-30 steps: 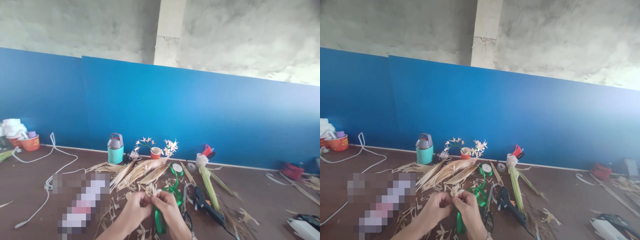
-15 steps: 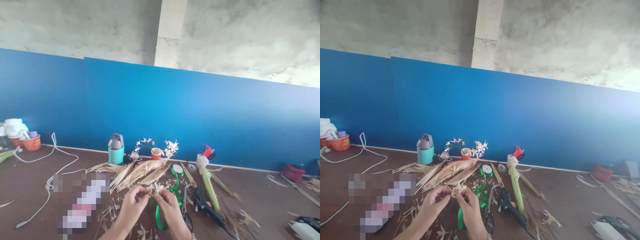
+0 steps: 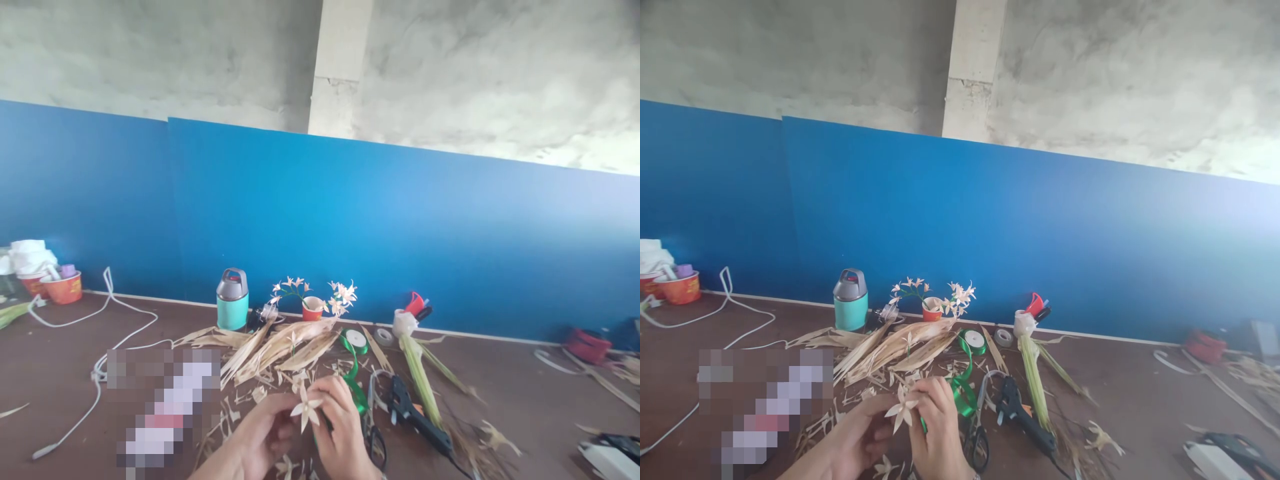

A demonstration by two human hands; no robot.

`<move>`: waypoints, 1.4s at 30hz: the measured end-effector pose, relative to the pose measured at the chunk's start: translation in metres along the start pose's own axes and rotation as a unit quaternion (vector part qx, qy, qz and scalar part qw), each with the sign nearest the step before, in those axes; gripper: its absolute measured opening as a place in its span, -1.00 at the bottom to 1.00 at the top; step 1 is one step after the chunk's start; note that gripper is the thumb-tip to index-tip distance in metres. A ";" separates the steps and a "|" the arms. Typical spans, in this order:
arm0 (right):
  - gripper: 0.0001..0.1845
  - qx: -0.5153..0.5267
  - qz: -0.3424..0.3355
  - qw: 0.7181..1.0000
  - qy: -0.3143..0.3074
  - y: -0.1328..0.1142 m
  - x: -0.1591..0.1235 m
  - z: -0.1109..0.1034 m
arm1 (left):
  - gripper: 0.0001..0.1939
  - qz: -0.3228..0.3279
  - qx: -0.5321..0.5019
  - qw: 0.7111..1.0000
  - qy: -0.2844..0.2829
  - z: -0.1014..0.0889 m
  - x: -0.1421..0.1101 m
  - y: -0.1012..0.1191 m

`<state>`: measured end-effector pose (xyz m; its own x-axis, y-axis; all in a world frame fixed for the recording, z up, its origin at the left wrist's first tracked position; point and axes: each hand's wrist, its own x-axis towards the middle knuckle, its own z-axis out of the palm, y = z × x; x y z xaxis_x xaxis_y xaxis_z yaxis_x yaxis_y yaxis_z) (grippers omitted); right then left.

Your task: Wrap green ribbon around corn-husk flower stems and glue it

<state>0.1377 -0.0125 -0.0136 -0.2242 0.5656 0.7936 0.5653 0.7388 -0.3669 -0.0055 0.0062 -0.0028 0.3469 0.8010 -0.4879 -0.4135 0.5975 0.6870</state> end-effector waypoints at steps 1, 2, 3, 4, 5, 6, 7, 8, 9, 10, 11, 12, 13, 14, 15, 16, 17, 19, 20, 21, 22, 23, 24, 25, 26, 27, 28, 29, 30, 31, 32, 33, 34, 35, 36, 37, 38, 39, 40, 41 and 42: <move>-0.80 -0.008 -0.009 1.000 -0.009 0.000 0.000 -0.001 | -0.83 -0.021 -0.024 0.999 -0.018 -0.001 0.001 0.000; -0.79 -0.017 -0.015 1.000 -0.020 -0.001 0.001 -0.002 | -0.85 -0.040 -0.046 0.998 -0.036 -0.001 0.002 0.000; -0.78 -0.026 -0.019 0.999 -0.031 -0.001 0.001 -0.003 | -0.86 -0.053 -0.061 0.996 -0.048 -0.002 0.003 0.000; -0.77 -0.033 -0.023 0.998 -0.043 -0.001 0.001 -0.004 | -0.86 -0.056 -0.064 0.995 -0.050 -0.002 0.003 0.000; -0.76 -0.038 -0.026 0.998 -0.052 -0.001 0.001 -0.005 | -0.86 -0.048 -0.060 0.996 -0.041 -0.002 0.003 0.000; -0.75 -0.037 -0.028 0.997 -0.058 -0.001 0.001 -0.006 | -0.85 -0.030 -0.048 0.998 -0.023 -0.002 0.003 0.001; -0.72 -0.028 -0.026 0.998 -0.056 0.000 0.001 -0.006 | -0.83 -0.003 -0.030 1.000 -0.006 -0.002 0.002 0.001; -0.70 -0.011 -0.017 0.999 -0.049 0.000 0.000 -0.006 | -0.80 0.030 -0.006 1.000 0.006 -0.002 0.001 0.002; -0.68 0.014 0.003 0.999 -0.038 0.000 0.000 -0.006 | -0.77 0.065 0.022 0.998 0.007 -0.002 0.001 0.003; -0.67 0.044 0.033 0.998 -0.026 0.000 -0.001 -0.005 | -0.73 0.099 0.052 0.994 -0.001 -0.002 0.001 0.005; -0.67 0.077 0.076 0.994 -0.017 0.000 -0.001 -0.005 | -0.71 0.127 0.083 0.988 -0.012 -0.002 0.001 0.006; -0.69 0.109 0.128 0.986 -0.015 0.000 -0.001 -0.004 | -0.70 0.148 0.114 0.982 -0.020 -0.002 0.002 0.006; -0.71 0.139 0.183 0.973 -0.019 0.000 0.000 -0.003 | -0.69 0.163 0.144 0.976 -0.023 -0.003 0.002 0.007; -0.73 0.165 0.234 0.958 -0.027 0.000 0.000 -0.002 | -0.69 0.174 0.172 0.969 -0.022 -0.003 0.003 0.007; -0.74 0.186 0.275 0.943 -0.037 0.001 0.000 0.000 | -0.70 0.183 0.197 0.963 -0.019 -0.004 0.004 0.007; -0.75 0.201 0.305 0.930 -0.051 0.002 0.001 0.001 | -0.70 0.191 0.223 0.956 -0.016 -0.004 0.005 0.008; -0.76 0.209 0.327 0.920 -0.064 0.004 0.001 0.003 | -0.71 0.199 0.247 0.948 -0.012 -0.005 0.005 0.008; -0.75 0.212 0.353 0.908 -0.083 0.007 0.002 0.006 | -0.74 0.215 0.294 0.931 -0.003 -0.005 0.005 0.008; -0.74 0.210 0.364 0.903 -0.086 0.008 0.002 0.007 | -0.76 0.221 0.316 0.923 0.005 -0.005 0.004 0.009; -0.73 0.209 0.373 0.900 -0.086 0.009 0.002 0.008 | -0.77 0.227 0.337 0.914 0.011 -0.005 0.003 0.009; -0.72 0.208 0.381 0.897 -0.081 0.009 0.001 0.008 | -0.79 0.235 0.354 0.905 0.016 -0.004 0.003 0.009; -0.72 0.208 0.386 0.896 -0.074 0.009 0.001 0.008 | -0.80 0.244 0.368 0.897 0.024 -0.004 0.002 0.009; -0.73 0.207 0.388 0.896 -0.069 0.009 0.001 0.008 | -0.81 0.254 0.381 0.888 0.033 -0.003 0.001 0.009; -0.73 0.205 0.387 0.897 -0.063 0.008 0.001 0.008 | -0.82 0.265 0.391 0.880 0.042 -0.003 0.001 0.008; -0.74 0.201 0.384 0.899 -0.059 0.007 0.000 0.008 | -0.82 0.276 0.401 0.872 0.051 -0.002 0.001 0.008; -0.74 0.196 0.381 0.902 -0.055 0.006 0.000 0.008 | -0.82 0.285 0.409 0.865 0.060 -0.002 0.001 0.007; -0.74 0.192 0.377 0.905 -0.053 0.004 0.000 0.008 | -0.81 0.292 0.416 0.858 0.067 -0.002 0.001 0.007; -0.74 0.189 0.374 0.906 -0.052 0.003 0.001 0.008 | -0.81 0.298 0.422 0.853 0.073 -0.002 0.001 0.007; -0.73 0.188 0.374 0.907 -0.051 0.003 0.001 0.008 | -0.81 0.303 0.425 0.849 0.079 -0.002 0.001 0.007; -0.72 0.190 0.374 0.906 -0.052 0.002 0.001 0.008 | -0.81 0.306 0.425 0.848 0.082 -0.003 0.001 0.007; -0.71 0.194 0.375 0.905 -0.055 0.003 0.001 0.009 | -0.80 0.306 0.422 0.849 0.083 -0.003 0.001 0.007; -0.71 0.200 0.376 0.903 -0.057 0.003 0.001 0.009 | -0.80 0.301 0.416 0.854 0.080 -0.003 0.002 0.008; -0.71 0.207 0.379 0.900 -0.058 0.004 0.001 0.010 | -0.80 0.291 0.407 0.863 0.074 -0.004 0.003 0.008; -0.71 0.214 0.382 0.897 -0.060 0.005 0.001 0.010 | -0.79 0.277 0.394 0.874 0.069 -0.004 0.003 0.009; -0.71 0.219 0.385 0.894 -0.062 0.006 0.001 0.011 | -0.78 0.261 0.378 0.886 0.060 -0.005 0.004 0.009; -0.72 0.224 0.390 0.891 -0.066 0.007 0.001 0.012 | -0.77 0.244 0.360 0.899 0.051 -0.005 0.005 0.010; -0.72 0.228 0.396 0.887 -0.070 0.008 0.001 0.013 | -0.76 0.229 0.342 0.911 0.039 -0.005 0.005 0.010; -0.73 0.231 0.403 0.883 -0.076 0.009 0.001 0.013 | -0.75 0.220 0.328 0.918 0.027 -0.005 0.006 0.010; -0.73 0.233 0.409 0.878 -0.081 0.010 0.002 0.014 | -0.75 0.217 0.322 0.921 0.017 -0.006 0.006 0.011; -0.73 0.234 0.416 0.875 -0.084 0.010 0.003 0.014 | -0.74 0.219 0.324 0.920 0.009 -0.005 0.006 0.011; -0.73 0.234 0.421 0.872 -0.084 0.009 0.004 0.015 | -0.74 0.225 0.333 0.916 0.008 -0.005 0.006 0.011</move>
<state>0.1306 0.0018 -0.0211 -0.0213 0.9966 0.0791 0.2086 0.0818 -0.9746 -0.0125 0.0174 -0.0011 0.2530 0.9642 -0.0787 0.0947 0.0563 0.9939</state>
